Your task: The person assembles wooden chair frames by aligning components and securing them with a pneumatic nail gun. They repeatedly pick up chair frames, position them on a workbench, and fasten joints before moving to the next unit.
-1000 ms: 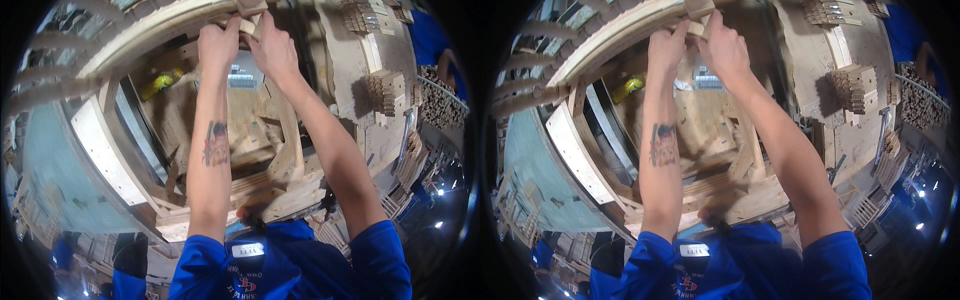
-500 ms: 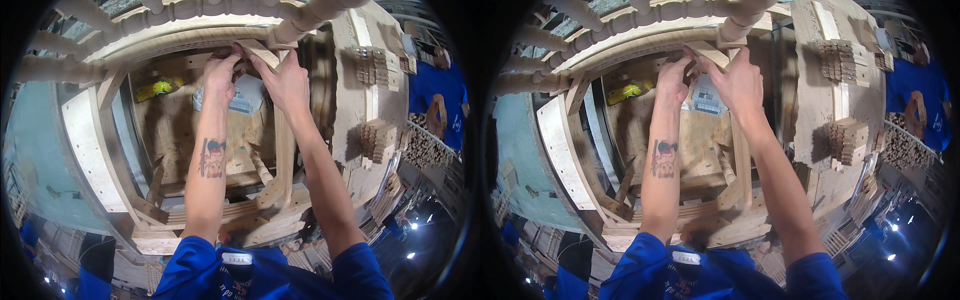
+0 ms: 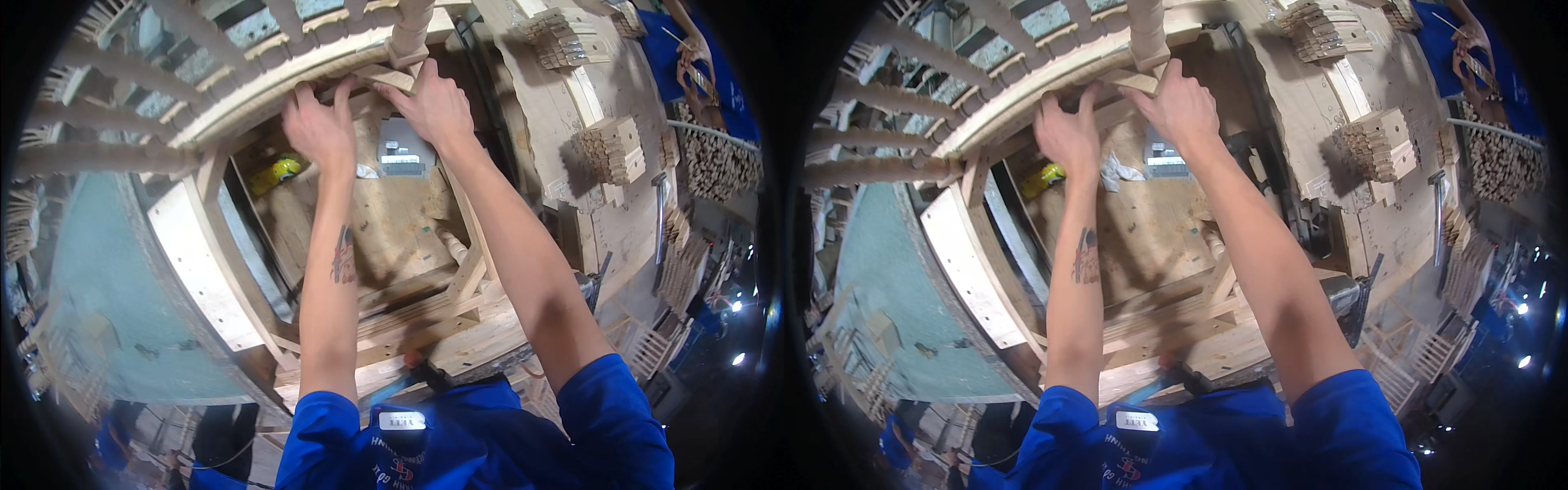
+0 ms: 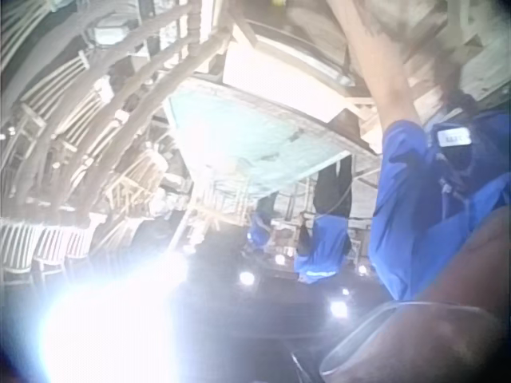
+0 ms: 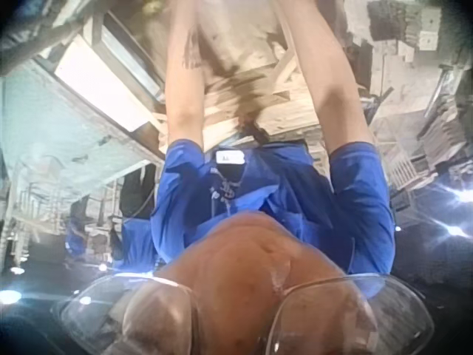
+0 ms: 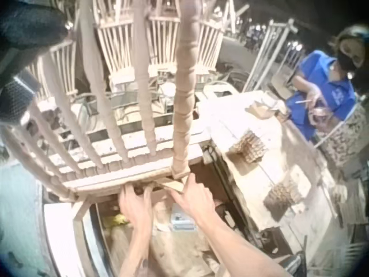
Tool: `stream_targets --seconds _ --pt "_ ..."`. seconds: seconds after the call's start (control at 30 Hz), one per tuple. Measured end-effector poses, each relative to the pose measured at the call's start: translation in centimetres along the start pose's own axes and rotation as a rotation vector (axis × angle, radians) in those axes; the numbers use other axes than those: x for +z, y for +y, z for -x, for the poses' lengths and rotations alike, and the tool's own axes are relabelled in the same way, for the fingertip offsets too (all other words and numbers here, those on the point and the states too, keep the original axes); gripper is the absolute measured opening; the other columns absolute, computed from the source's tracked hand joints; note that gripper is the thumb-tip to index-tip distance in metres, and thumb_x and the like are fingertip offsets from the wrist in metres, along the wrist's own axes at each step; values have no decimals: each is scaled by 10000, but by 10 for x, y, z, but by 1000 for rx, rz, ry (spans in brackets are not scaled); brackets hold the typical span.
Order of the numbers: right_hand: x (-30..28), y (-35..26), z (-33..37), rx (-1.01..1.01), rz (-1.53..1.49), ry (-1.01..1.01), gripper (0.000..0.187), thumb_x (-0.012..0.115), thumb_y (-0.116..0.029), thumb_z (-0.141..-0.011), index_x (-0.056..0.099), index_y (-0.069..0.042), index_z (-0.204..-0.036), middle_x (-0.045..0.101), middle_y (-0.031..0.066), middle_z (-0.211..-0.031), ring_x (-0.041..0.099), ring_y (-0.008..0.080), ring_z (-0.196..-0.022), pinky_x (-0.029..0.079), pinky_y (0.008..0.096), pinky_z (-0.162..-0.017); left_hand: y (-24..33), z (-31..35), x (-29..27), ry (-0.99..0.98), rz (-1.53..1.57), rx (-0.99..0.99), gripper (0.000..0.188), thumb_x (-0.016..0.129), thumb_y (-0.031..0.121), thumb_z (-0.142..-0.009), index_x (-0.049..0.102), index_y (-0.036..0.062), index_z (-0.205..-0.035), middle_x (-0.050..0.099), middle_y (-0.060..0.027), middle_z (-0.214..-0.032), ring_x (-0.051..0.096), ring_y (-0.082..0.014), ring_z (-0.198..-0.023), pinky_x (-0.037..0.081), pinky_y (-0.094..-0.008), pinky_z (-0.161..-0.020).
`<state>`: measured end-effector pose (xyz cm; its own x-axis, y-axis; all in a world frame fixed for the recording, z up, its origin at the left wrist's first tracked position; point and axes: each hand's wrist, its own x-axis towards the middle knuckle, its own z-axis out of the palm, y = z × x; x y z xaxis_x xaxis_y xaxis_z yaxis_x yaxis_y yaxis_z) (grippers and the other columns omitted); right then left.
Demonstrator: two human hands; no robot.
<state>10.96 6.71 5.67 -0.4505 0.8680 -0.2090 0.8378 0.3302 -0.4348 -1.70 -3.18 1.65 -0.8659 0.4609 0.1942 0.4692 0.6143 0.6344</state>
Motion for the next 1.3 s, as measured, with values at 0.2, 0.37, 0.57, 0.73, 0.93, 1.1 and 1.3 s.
stream_targets --seconds 0.2,0.37,0.57,0.73,0.93,1.1,1.3 --pt "-2 -6 0 23 -27 -25 770 720 -657 -833 541 39 -1108 730 301 -928 722 463 -939 575 533 -869 -38 -42 -12 53 -359 637 671 815 605 -735 689 220 -1269 628 -118 -1223 558 -360 -1148 392 -521 -1034" --pt "-2 -5 0 53 -7 -42 785 713 -675 -830 535 43 -1091 730 295 -913 723 462 -925 580 528 -847 -47 -47 18 64 -355 624 701 819 618 -695 683 284 -1296 692 -16 -1162 608 -259 -1142 364 -489 -1089" --pt "2 -8 -5 64 3 -41 846 708 -725 -804 540 62 -1066 719 304 -852 726 468 -882 595 515 -799 -38 -19 39 88 -205 531 540 751 224 -777 678 195 -1312 656 22 -1376 558 -209 -1328 287 -538 -1156" --pt "0 -4 -7 25 -35 -40 818 667 -708 -852 563 76 -1063 712 315 -854 720 476 -916 579 508 -830 -19 -5 20 95 -88 412 428 774 293 -862 676 130 -1245 644 -97 -1316 565 -294 -1259 335 -542 -1099" --pt "-2 5 -14 126 -301 -11 737 487 -658 -977 615 67 -1015 684 368 -878 669 550 -954 531 568 -862 19 52 35 -223 1045 -652 377 700 341 -1000 656 -12 -1126 663 -94 -1130 607 -169 -1037 487 -362 -897" --pt "-1 -1 -12 118 -294 -21 728 459 -641 -998 615 68 -1042 679 373 -893 654 558 -973 524 575 -863 36 34 40 -327 1181 -707 334 664 295 -1029 668 -37 -1070 663 -45 -1007 599 -103 -919 520 -292 -805" --pt "4 4 -15 98 -318 -14 724 453 -641 -1003 612 61 -1076 695 346 -954 663 527 -1014 528 555 -866 22 25 41 -433 1060 -587 353 713 285 -965 687 -61 -903 663 -50 -799 581 -99 -734 500 -281 -687"
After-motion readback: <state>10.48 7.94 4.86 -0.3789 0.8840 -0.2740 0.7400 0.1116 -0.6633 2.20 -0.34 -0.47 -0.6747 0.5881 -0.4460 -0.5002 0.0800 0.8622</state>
